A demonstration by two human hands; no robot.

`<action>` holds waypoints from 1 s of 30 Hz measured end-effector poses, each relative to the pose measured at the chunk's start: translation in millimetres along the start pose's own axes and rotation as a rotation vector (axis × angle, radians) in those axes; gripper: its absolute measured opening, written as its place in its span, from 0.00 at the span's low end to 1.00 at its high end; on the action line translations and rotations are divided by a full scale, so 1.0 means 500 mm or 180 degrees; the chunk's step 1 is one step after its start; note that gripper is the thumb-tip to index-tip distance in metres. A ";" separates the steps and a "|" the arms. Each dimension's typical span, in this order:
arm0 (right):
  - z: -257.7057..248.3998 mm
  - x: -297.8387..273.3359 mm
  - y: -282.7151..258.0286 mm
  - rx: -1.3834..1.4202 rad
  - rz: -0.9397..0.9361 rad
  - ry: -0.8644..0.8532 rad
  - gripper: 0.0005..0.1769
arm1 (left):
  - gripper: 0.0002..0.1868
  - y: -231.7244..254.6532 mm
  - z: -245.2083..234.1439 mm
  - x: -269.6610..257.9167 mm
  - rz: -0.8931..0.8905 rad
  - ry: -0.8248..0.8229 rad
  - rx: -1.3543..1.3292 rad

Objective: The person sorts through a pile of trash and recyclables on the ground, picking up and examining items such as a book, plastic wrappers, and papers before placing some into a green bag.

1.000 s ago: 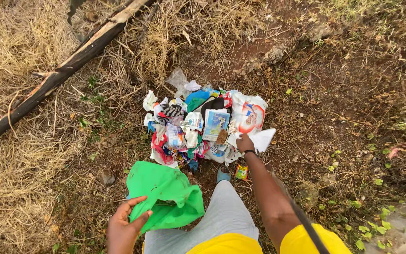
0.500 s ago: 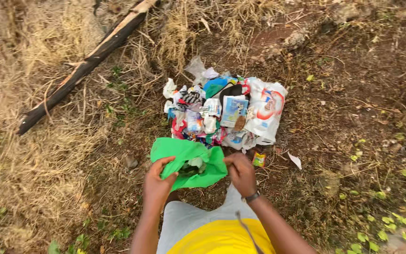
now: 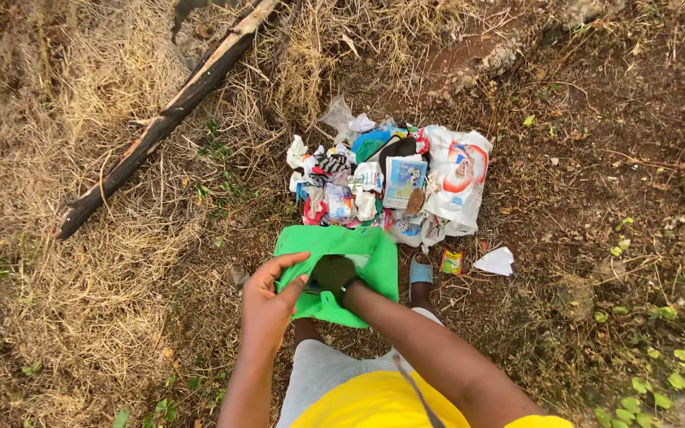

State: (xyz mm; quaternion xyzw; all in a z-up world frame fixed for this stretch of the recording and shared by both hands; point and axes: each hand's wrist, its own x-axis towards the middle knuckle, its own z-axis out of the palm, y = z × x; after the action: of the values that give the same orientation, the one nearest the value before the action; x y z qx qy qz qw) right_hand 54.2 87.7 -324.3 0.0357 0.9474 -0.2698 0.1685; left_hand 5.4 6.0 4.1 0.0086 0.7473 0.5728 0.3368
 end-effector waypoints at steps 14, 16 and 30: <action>-0.280 -0.227 -0.015 0.0559 0.0082 0.1493 0.31 | 0.17 -0.040 0.027 -0.005 0.0121 0.0023 -0.0121; -0.314 -0.257 0.011 0.1775 0.1737 -0.0181 0.18 | 0.16 -0.052 0.032 0.003 0.0121 0.0145 -0.0055; -0.288 -0.342 0.092 0.6255 0.1202 0.1490 0.16 | 0.14 -0.087 0.025 0.040 0.0042 0.0421 0.0232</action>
State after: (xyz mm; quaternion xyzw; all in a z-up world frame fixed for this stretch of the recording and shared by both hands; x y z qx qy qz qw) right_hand 179.2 206.3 -174.5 0.3580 0.2962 -0.8815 -0.0843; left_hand 12.4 9.4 -44.5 -0.0122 0.7882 0.5467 0.2823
